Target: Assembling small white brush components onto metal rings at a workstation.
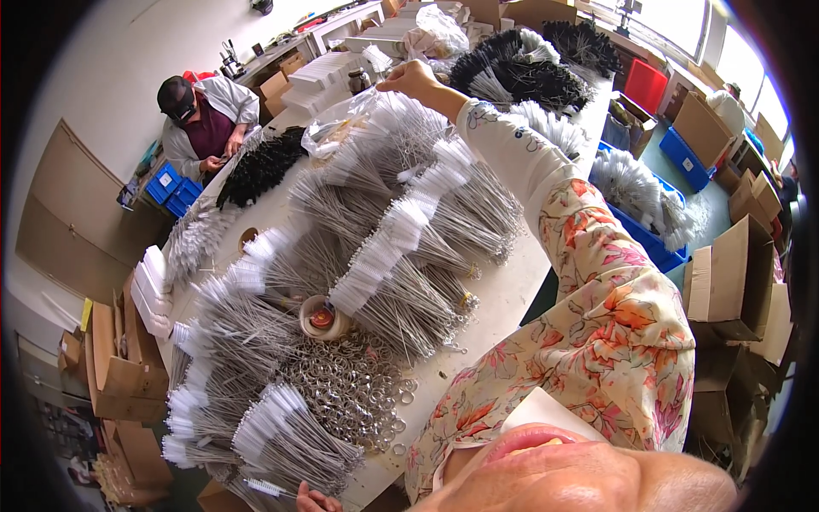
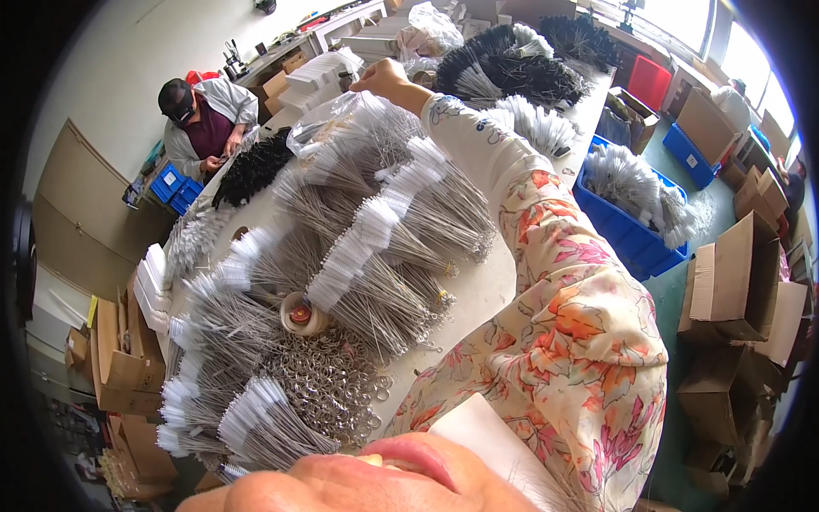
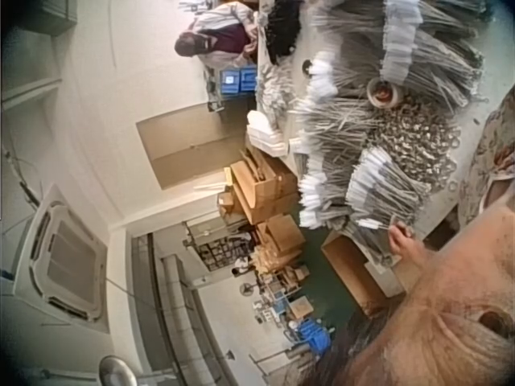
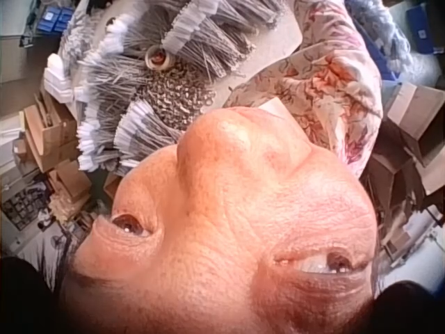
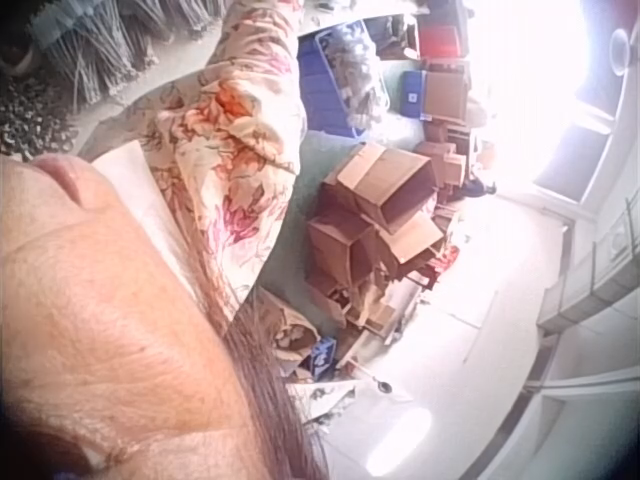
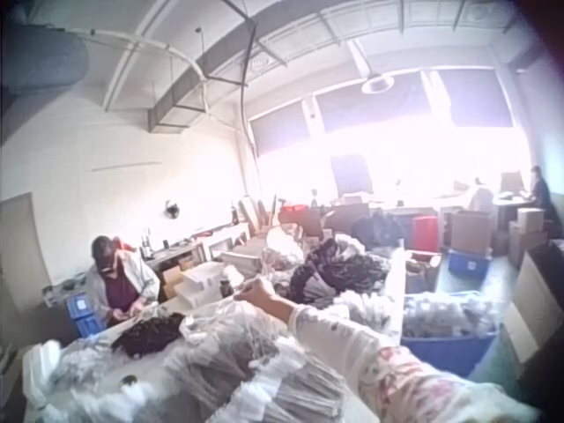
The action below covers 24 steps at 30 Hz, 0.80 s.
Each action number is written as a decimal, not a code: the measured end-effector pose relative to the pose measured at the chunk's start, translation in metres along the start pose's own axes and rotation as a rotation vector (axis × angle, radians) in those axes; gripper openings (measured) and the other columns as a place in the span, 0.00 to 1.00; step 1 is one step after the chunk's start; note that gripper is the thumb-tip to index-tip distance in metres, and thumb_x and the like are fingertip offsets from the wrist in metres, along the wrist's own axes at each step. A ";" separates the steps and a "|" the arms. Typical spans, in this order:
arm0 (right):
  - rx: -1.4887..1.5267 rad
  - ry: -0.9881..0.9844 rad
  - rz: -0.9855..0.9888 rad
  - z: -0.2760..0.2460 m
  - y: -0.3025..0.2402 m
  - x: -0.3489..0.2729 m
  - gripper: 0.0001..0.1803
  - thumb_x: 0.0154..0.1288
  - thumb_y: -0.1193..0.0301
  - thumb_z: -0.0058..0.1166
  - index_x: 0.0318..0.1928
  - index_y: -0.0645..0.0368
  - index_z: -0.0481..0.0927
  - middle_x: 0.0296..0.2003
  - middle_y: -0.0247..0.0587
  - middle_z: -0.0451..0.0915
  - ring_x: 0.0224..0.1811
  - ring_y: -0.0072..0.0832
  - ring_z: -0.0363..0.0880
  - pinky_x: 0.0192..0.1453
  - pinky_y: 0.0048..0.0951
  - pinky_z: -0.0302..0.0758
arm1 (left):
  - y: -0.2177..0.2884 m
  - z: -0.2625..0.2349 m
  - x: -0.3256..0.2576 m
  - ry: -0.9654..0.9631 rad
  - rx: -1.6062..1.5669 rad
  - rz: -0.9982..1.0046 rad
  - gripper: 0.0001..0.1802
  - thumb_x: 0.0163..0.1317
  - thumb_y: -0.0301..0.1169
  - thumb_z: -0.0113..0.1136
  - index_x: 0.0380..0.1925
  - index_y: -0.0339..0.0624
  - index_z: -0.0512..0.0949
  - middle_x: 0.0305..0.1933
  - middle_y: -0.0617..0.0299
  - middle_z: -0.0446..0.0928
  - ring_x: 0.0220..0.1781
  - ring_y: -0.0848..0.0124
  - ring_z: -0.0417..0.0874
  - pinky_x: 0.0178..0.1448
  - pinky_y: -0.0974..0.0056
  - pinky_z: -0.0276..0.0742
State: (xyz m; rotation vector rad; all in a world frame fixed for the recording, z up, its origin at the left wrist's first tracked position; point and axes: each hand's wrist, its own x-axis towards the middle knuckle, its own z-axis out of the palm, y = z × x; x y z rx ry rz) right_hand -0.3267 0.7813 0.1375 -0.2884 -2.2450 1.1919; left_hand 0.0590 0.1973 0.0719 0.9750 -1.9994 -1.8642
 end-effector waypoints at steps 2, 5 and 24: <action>-0.031 0.049 -0.083 -0.006 0.014 0.012 0.18 0.39 0.56 0.72 0.24 0.57 0.84 0.20 0.35 0.80 0.23 0.24 0.78 0.32 0.27 0.75 | 0.009 0.009 -0.007 0.048 0.009 -0.017 0.16 0.68 0.42 0.46 0.24 0.46 0.70 0.21 0.70 0.64 0.23 0.78 0.59 0.28 0.69 0.56; -0.026 0.051 -0.103 -0.008 0.021 0.019 0.18 0.39 0.56 0.71 0.25 0.57 0.84 0.20 0.35 0.80 0.23 0.24 0.78 0.33 0.27 0.75 | 0.009 0.009 -0.007 0.048 0.016 -0.023 0.16 0.68 0.42 0.46 0.24 0.46 0.70 0.21 0.70 0.64 0.23 0.78 0.59 0.28 0.69 0.56; 0.101 -0.056 0.011 -0.008 -0.020 -0.017 0.19 0.67 0.60 0.42 0.30 0.62 0.78 0.21 0.37 0.78 0.21 0.22 0.79 0.25 0.23 0.78 | 0.011 0.009 -0.011 0.057 0.043 -0.068 0.16 0.67 0.42 0.46 0.25 0.46 0.70 0.22 0.71 0.63 0.24 0.77 0.59 0.30 0.69 0.56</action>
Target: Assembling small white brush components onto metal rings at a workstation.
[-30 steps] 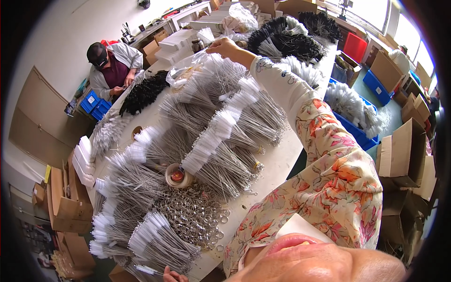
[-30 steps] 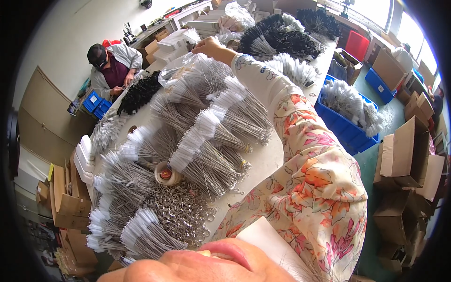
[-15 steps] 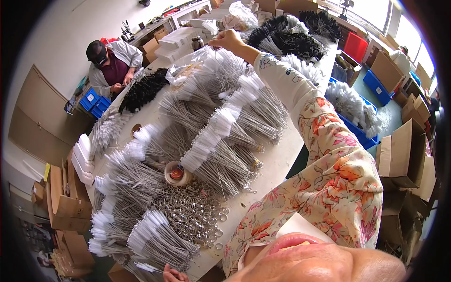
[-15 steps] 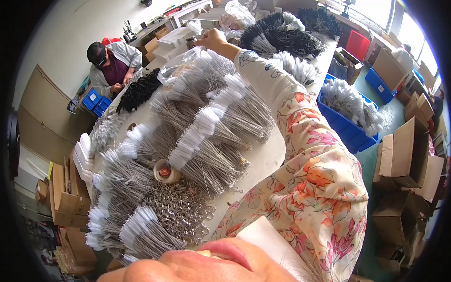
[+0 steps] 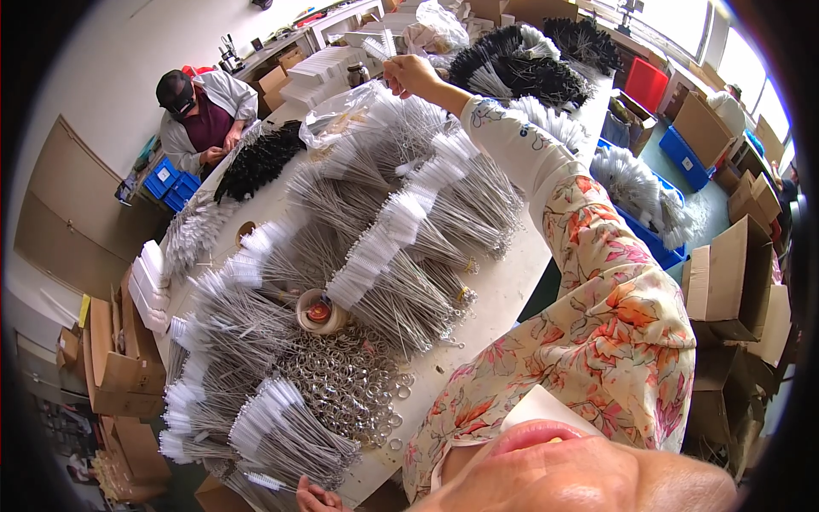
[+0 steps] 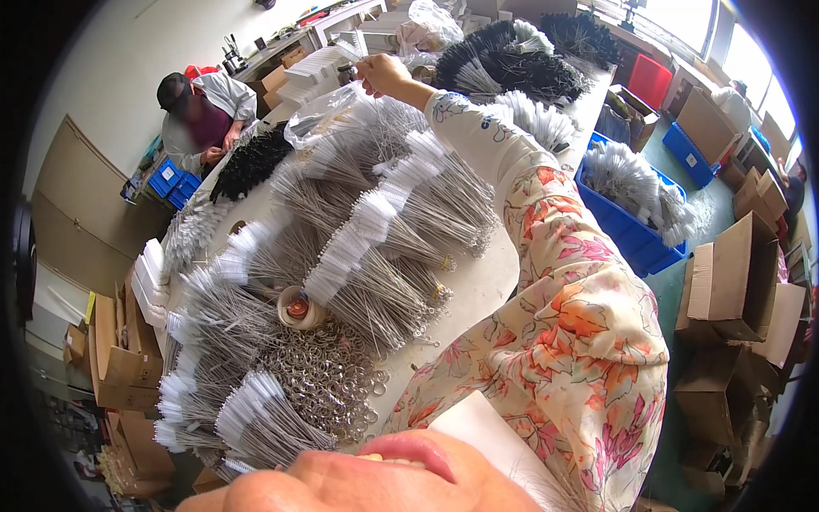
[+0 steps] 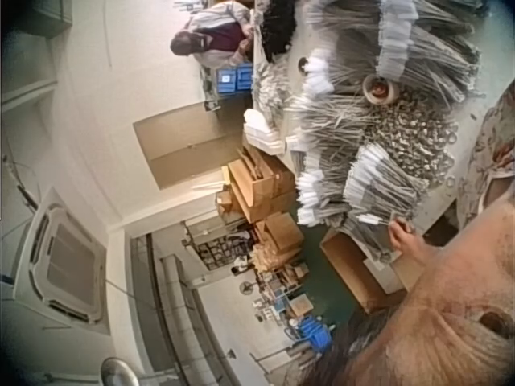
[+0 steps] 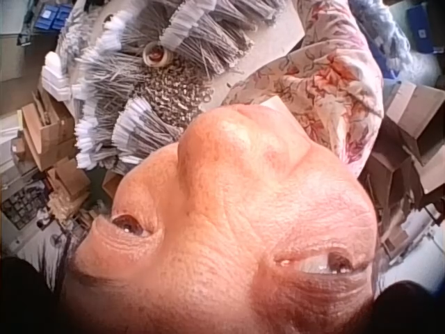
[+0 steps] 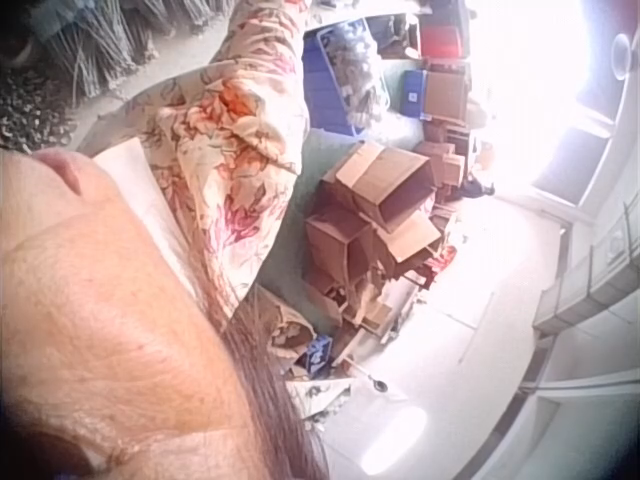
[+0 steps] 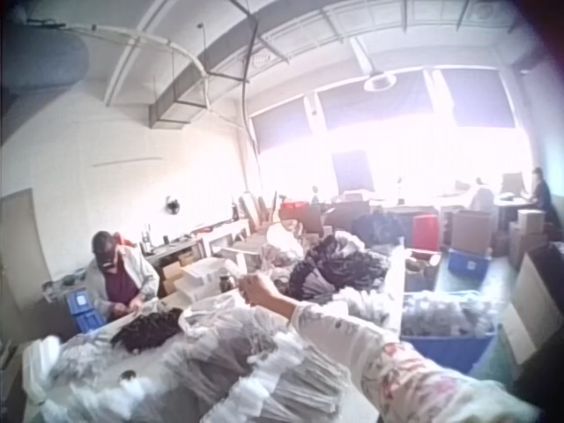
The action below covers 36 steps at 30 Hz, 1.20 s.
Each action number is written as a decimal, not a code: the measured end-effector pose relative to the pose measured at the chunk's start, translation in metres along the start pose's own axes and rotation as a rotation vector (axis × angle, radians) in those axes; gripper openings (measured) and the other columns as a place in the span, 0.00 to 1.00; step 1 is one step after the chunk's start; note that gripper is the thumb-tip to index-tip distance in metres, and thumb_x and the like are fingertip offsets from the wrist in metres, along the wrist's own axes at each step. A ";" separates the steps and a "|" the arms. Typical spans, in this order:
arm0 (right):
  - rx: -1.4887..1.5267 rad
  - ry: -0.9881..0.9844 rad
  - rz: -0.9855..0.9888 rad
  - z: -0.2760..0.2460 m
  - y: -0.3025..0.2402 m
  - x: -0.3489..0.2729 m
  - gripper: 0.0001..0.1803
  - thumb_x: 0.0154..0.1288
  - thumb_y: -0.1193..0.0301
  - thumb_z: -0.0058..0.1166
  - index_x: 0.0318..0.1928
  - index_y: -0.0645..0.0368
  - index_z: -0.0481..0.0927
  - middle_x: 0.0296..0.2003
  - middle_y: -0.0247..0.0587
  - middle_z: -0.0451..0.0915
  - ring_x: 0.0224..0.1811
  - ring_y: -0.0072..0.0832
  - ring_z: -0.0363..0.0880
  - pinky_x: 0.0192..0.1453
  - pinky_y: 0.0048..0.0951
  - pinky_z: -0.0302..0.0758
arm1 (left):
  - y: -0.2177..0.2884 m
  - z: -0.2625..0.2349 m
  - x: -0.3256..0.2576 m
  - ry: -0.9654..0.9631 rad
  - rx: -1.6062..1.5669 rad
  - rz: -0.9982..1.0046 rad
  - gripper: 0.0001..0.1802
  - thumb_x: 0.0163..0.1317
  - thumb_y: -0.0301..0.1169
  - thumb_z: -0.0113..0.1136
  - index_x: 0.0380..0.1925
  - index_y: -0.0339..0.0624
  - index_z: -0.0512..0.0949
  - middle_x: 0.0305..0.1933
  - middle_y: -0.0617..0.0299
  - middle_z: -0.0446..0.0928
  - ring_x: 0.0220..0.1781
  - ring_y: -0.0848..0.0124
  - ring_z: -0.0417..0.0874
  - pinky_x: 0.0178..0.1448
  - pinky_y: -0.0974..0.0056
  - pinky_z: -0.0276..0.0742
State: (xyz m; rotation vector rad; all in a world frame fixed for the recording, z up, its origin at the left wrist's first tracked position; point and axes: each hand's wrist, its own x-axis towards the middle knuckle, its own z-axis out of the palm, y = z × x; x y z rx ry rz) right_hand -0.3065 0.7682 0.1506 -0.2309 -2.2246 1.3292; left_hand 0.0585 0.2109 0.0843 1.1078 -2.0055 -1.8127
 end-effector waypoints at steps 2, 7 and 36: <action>0.005 -0.009 0.000 -0.004 -0.002 -0.005 0.19 0.68 0.60 0.42 0.30 0.62 0.78 0.21 0.37 0.77 0.20 0.22 0.78 0.25 0.23 0.78 | 0.002 0.002 -0.002 -0.001 -0.004 -0.001 0.16 0.67 0.42 0.46 0.25 0.46 0.70 0.22 0.71 0.63 0.24 0.77 0.59 0.30 0.69 0.56; -0.015 -0.022 0.000 -0.003 -0.005 -0.010 0.20 0.68 0.59 0.41 0.31 0.62 0.78 0.20 0.36 0.75 0.17 0.23 0.77 0.23 0.24 0.78 | 0.006 0.006 -0.010 0.008 -0.035 0.007 0.16 0.67 0.42 0.46 0.25 0.46 0.70 0.22 0.71 0.63 0.25 0.77 0.59 0.30 0.68 0.56; -0.021 -0.515 0.172 0.031 0.014 -0.017 0.17 0.68 0.64 0.42 0.39 0.66 0.76 0.21 0.39 0.76 0.18 0.27 0.79 0.22 0.25 0.80 | -0.072 -0.054 0.064 -0.415 -0.139 0.096 0.23 0.70 0.45 0.40 0.56 0.41 0.67 0.28 0.69 0.65 0.20 0.80 0.61 0.22 0.74 0.60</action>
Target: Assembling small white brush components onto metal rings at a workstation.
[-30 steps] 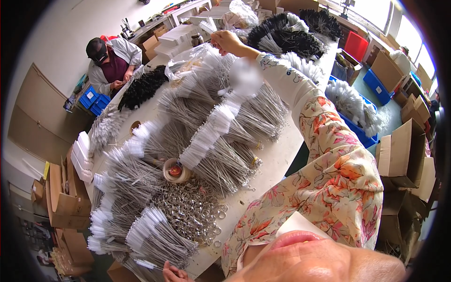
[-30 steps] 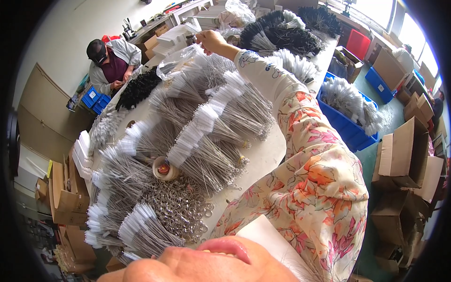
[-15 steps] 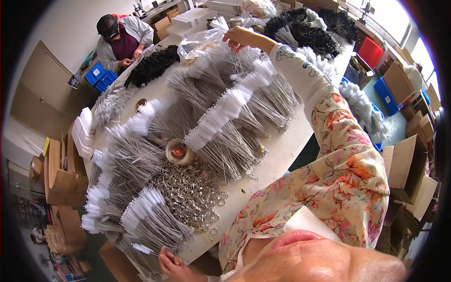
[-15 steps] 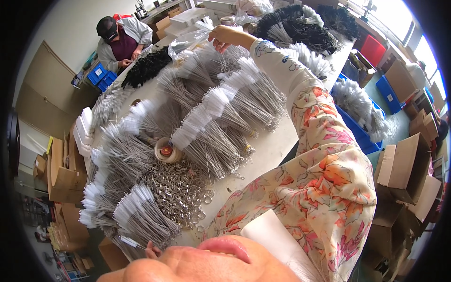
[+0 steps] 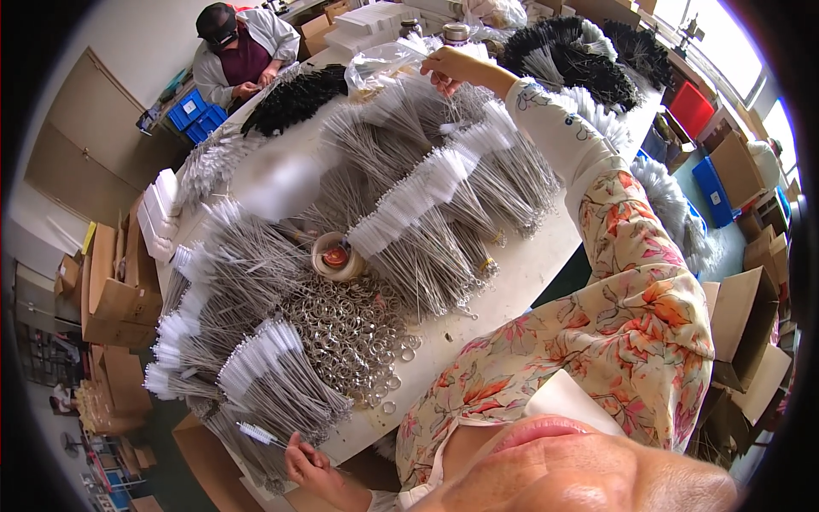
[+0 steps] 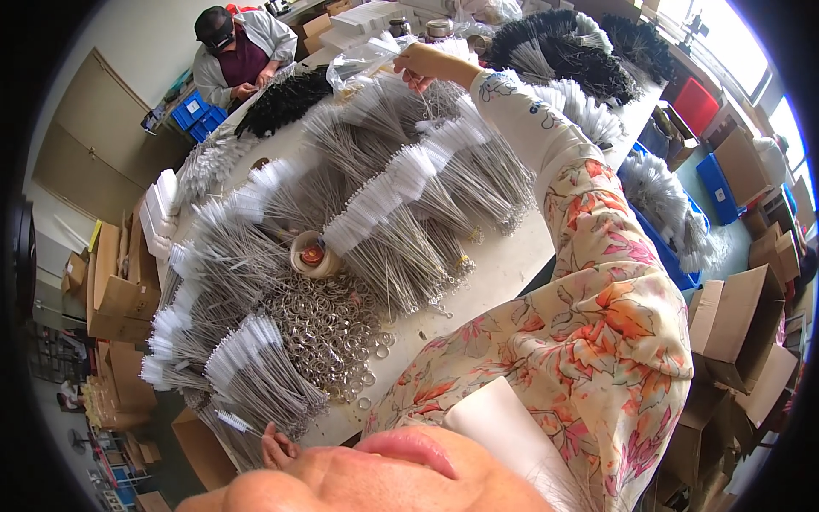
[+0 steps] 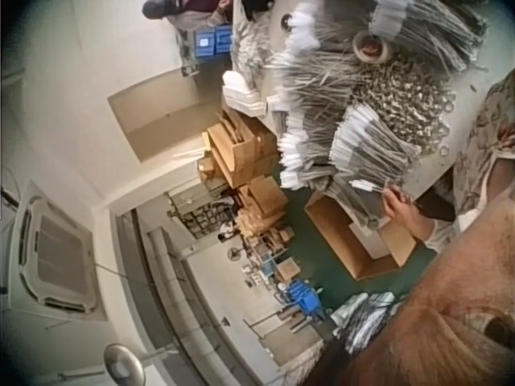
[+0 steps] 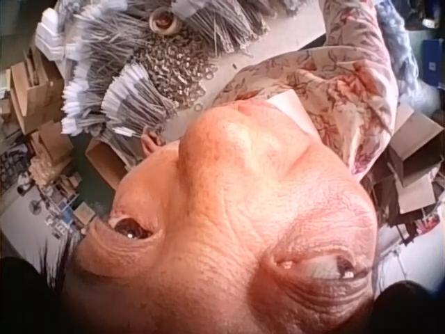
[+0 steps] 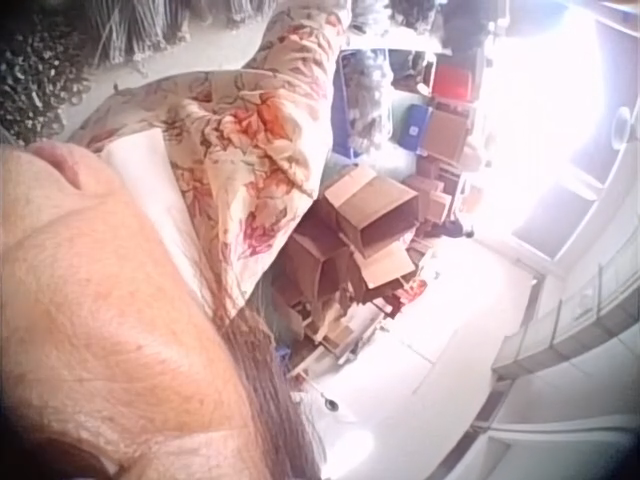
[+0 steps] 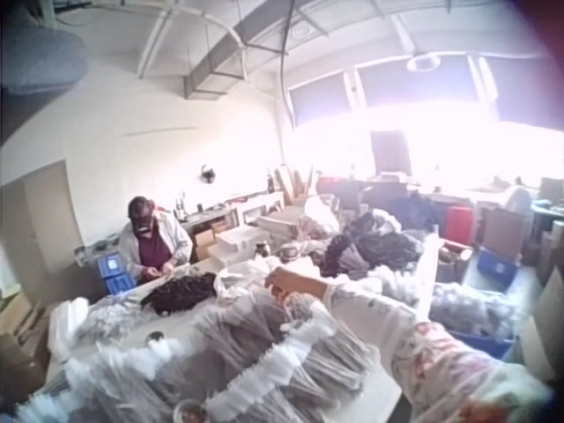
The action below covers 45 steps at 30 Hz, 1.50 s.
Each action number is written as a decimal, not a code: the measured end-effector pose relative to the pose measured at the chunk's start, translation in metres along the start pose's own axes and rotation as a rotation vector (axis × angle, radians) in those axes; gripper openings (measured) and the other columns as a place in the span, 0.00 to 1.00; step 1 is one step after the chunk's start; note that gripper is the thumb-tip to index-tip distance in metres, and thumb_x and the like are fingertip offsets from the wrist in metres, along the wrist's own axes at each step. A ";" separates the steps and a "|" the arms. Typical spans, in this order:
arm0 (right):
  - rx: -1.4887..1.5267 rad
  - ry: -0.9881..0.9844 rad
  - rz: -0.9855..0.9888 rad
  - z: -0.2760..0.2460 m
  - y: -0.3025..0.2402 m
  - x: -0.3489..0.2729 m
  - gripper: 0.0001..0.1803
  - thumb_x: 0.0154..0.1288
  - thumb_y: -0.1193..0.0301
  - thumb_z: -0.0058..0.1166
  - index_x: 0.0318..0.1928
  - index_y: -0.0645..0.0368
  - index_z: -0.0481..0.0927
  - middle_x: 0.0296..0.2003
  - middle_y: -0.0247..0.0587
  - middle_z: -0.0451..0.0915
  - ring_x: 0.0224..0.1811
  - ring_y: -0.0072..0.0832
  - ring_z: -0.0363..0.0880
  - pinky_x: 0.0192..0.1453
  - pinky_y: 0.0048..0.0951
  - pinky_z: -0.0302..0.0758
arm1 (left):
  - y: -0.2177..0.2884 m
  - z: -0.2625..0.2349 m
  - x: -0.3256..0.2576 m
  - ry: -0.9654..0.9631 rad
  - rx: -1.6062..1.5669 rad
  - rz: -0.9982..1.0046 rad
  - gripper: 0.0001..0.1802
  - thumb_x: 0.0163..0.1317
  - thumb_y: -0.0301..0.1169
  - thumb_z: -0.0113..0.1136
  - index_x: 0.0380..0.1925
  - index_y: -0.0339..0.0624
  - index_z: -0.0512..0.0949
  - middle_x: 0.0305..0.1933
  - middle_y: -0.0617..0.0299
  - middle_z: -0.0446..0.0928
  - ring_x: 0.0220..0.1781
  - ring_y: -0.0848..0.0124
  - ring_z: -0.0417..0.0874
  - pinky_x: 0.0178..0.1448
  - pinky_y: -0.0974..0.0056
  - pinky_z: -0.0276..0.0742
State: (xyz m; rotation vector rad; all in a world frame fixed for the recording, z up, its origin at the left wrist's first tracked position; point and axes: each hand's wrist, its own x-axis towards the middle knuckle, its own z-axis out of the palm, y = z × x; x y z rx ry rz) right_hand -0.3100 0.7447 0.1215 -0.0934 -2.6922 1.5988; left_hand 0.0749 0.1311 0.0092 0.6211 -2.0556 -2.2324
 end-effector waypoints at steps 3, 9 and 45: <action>0.013 -0.031 -0.009 0.004 0.004 0.007 0.17 0.67 0.63 0.44 0.34 0.66 0.77 0.19 0.38 0.76 0.15 0.25 0.77 0.20 0.24 0.78 | 0.005 0.023 -0.008 0.098 0.036 0.019 0.23 0.70 0.45 0.41 0.55 0.40 0.68 0.27 0.70 0.64 0.20 0.81 0.60 0.21 0.74 0.57; -0.068 -0.086 0.011 0.002 0.020 0.013 0.21 0.66 0.55 0.46 0.33 0.62 0.77 0.25 0.35 0.78 0.23 0.23 0.78 0.27 0.26 0.80 | 0.006 0.038 -0.017 0.235 -0.024 0.111 0.20 0.69 0.41 0.45 0.49 0.36 0.73 0.24 0.70 0.65 0.16 0.85 0.56 0.16 0.76 0.49; 0.029 0.270 -0.774 0.019 -0.145 -0.129 0.13 0.65 0.63 0.52 0.39 0.61 0.82 0.31 0.33 0.81 0.30 0.16 0.75 0.36 0.20 0.73 | 0.048 0.111 -0.016 0.296 0.006 0.064 0.17 0.64 0.43 0.53 0.35 0.39 0.78 0.20 0.68 0.66 0.19 0.78 0.57 0.23 0.69 0.54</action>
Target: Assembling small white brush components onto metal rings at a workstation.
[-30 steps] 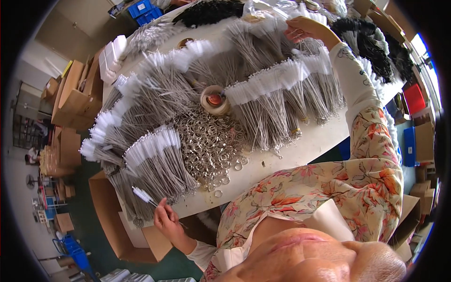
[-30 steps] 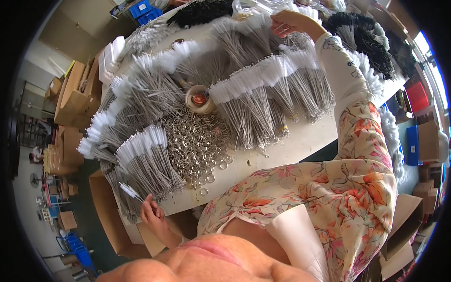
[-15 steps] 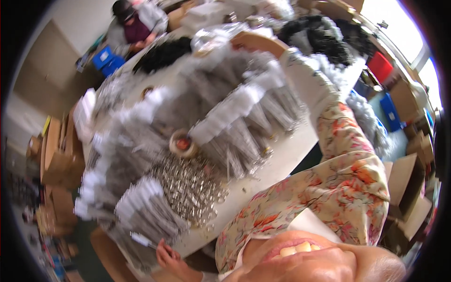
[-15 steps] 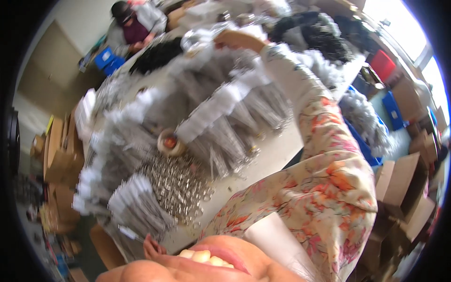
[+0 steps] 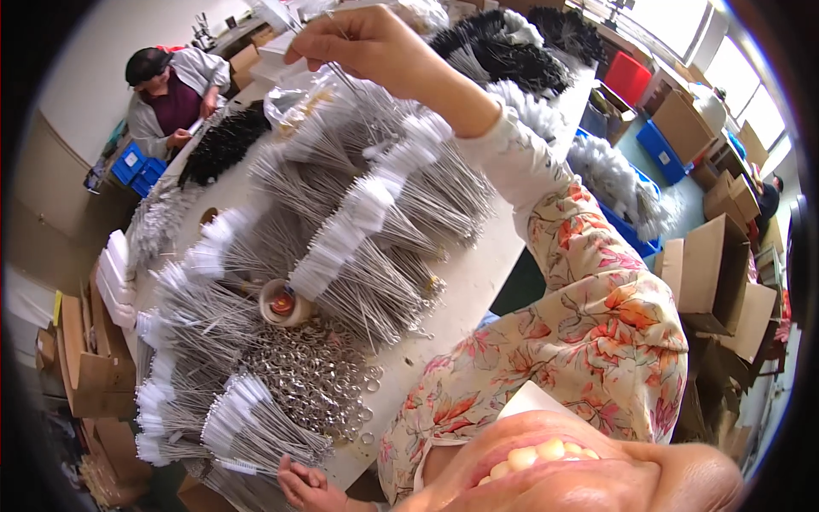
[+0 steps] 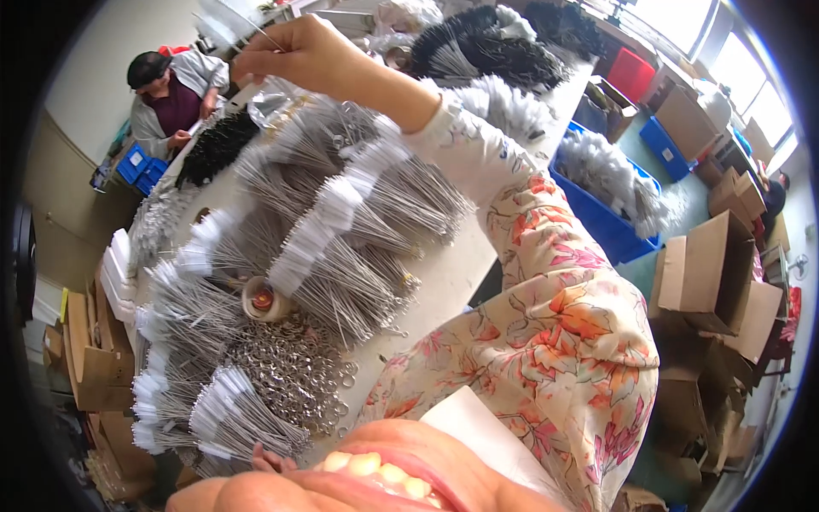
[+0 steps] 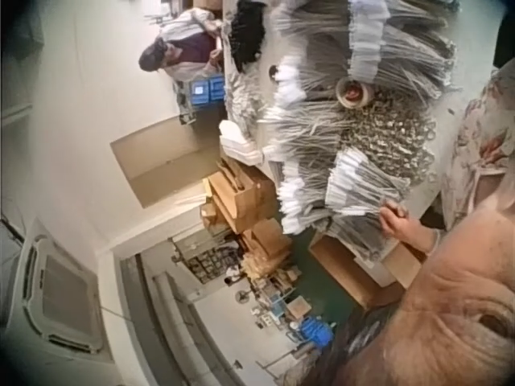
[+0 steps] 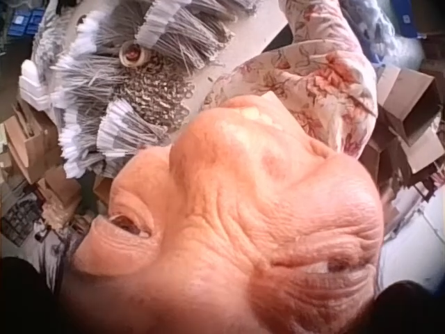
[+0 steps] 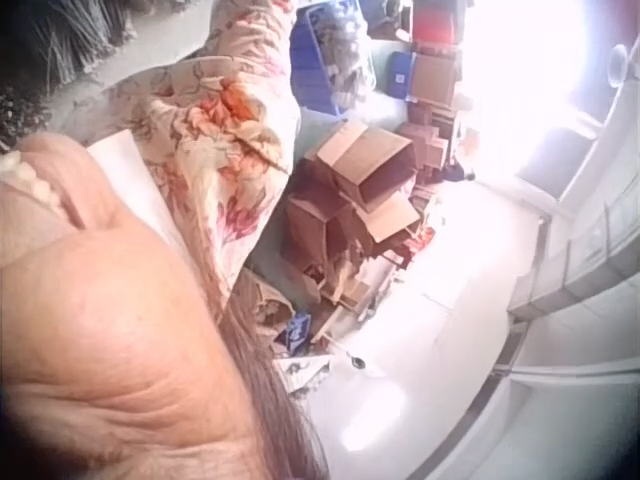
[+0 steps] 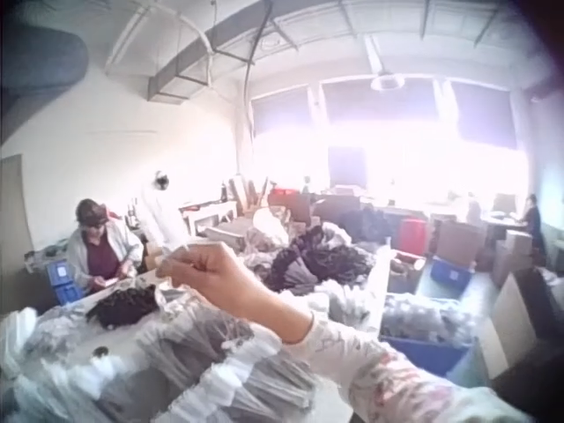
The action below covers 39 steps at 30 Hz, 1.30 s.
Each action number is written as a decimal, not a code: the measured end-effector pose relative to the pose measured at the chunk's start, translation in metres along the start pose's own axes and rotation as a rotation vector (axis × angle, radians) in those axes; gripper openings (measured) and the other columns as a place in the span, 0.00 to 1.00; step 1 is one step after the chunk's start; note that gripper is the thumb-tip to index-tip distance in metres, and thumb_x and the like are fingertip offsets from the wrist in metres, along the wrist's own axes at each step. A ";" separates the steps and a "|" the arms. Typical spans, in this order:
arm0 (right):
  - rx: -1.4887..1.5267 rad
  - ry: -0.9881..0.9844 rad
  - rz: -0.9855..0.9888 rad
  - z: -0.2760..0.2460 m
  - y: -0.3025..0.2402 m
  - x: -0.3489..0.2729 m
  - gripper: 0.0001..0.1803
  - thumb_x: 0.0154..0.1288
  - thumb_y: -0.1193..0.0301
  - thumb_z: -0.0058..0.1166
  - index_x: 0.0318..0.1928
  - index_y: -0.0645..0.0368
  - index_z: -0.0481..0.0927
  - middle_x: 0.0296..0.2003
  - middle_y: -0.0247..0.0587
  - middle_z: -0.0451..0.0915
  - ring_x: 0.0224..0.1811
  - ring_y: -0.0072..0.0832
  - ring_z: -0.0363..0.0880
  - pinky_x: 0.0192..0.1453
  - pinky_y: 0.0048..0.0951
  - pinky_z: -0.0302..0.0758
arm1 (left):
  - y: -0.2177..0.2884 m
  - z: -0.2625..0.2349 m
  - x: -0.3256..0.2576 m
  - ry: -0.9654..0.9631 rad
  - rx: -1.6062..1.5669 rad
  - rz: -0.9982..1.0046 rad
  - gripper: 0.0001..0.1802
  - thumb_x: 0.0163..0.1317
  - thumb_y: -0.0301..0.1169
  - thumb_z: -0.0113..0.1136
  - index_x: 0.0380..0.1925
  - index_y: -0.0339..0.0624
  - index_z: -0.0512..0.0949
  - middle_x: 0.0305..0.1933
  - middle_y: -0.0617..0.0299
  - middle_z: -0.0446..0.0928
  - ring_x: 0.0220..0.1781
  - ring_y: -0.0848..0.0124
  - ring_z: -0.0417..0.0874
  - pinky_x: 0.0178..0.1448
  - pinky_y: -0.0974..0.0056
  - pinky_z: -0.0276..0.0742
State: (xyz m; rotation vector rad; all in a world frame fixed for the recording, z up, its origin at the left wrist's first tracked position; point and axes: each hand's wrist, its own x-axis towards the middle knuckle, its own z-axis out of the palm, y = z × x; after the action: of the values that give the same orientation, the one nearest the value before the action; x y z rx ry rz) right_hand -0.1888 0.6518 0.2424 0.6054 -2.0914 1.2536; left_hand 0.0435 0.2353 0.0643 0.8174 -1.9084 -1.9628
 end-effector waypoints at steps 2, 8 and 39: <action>0.278 -0.003 0.140 0.019 -0.048 -0.045 0.14 0.67 0.63 0.50 0.38 0.62 0.81 0.30 0.34 0.80 0.29 0.17 0.74 0.33 0.20 0.71 | -0.023 0.009 0.013 -0.347 -0.272 0.099 0.17 0.67 0.40 0.47 0.46 0.40 0.72 0.24 0.71 0.60 0.16 0.83 0.53 0.16 0.76 0.49; 0.927 -0.225 0.581 0.111 -0.050 -0.171 0.16 0.69 0.60 0.46 0.35 0.60 0.78 0.31 0.28 0.79 0.37 0.15 0.72 0.46 0.21 0.69 | -0.009 0.134 -0.007 -0.826 -0.249 0.132 0.11 0.61 0.30 0.55 0.38 0.32 0.76 0.23 0.67 0.69 0.15 0.87 0.54 0.16 0.79 0.48; 0.660 -0.201 0.459 0.140 -0.043 -0.210 0.08 0.65 0.72 0.52 0.41 0.62 0.79 0.31 0.34 0.80 0.33 0.18 0.76 0.42 0.23 0.73 | -0.020 0.130 -0.021 -0.987 -0.428 0.067 0.16 0.64 0.37 0.54 0.35 0.31 0.73 0.14 0.71 0.58 0.14 0.84 0.54 0.16 0.77 0.49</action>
State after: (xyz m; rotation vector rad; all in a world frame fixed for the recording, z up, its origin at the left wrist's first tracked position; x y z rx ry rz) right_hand -0.0505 0.5223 0.0699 0.5525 -2.0196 2.2696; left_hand -0.0110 0.3556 0.0444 -0.4280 -1.7067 -2.8642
